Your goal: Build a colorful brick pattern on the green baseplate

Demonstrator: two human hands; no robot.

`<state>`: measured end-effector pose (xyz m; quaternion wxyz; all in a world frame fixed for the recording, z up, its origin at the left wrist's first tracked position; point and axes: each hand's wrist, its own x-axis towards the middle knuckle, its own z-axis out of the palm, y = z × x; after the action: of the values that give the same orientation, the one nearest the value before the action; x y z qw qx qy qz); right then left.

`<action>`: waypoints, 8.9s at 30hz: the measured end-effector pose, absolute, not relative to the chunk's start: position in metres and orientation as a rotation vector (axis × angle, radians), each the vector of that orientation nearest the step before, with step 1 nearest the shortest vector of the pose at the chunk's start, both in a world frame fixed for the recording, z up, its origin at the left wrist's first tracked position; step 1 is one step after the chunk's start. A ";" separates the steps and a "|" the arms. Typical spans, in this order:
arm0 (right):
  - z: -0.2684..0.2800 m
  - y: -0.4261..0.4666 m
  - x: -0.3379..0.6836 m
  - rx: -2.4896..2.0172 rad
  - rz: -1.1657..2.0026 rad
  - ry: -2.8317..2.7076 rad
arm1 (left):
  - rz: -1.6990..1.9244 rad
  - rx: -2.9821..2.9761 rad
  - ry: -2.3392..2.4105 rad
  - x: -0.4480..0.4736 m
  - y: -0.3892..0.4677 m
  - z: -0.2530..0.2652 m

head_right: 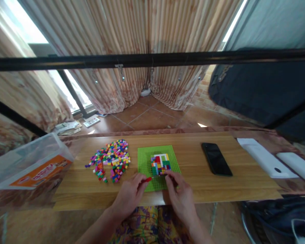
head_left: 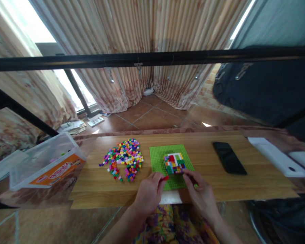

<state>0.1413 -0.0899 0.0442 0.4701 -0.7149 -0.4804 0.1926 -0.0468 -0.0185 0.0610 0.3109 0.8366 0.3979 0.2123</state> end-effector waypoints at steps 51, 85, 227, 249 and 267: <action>0.020 -0.068 0.173 -1.773 0.173 -1.279 | 0.721 2.411 1.197 0.022 0.000 0.055; 0.040 -0.054 0.176 -1.886 0.665 -0.952 | 0.774 2.403 1.194 0.026 0.001 0.054; 0.050 -0.049 0.053 -1.410 1.387 -1.002 | 0.952 0.754 1.078 -0.089 -0.029 0.060; 0.054 -0.064 0.077 -1.535 1.003 -1.243 | 0.986 0.849 1.063 -0.053 -0.030 0.047; 0.051 -0.047 0.198 -1.723 0.651 -1.351 | 0.708 2.269 1.046 -0.002 -0.016 0.045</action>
<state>0.1975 -0.0475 0.0513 0.4157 -0.6862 -0.5378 0.2591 -0.0016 -0.0158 0.0453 0.2690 0.8415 0.3880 0.2626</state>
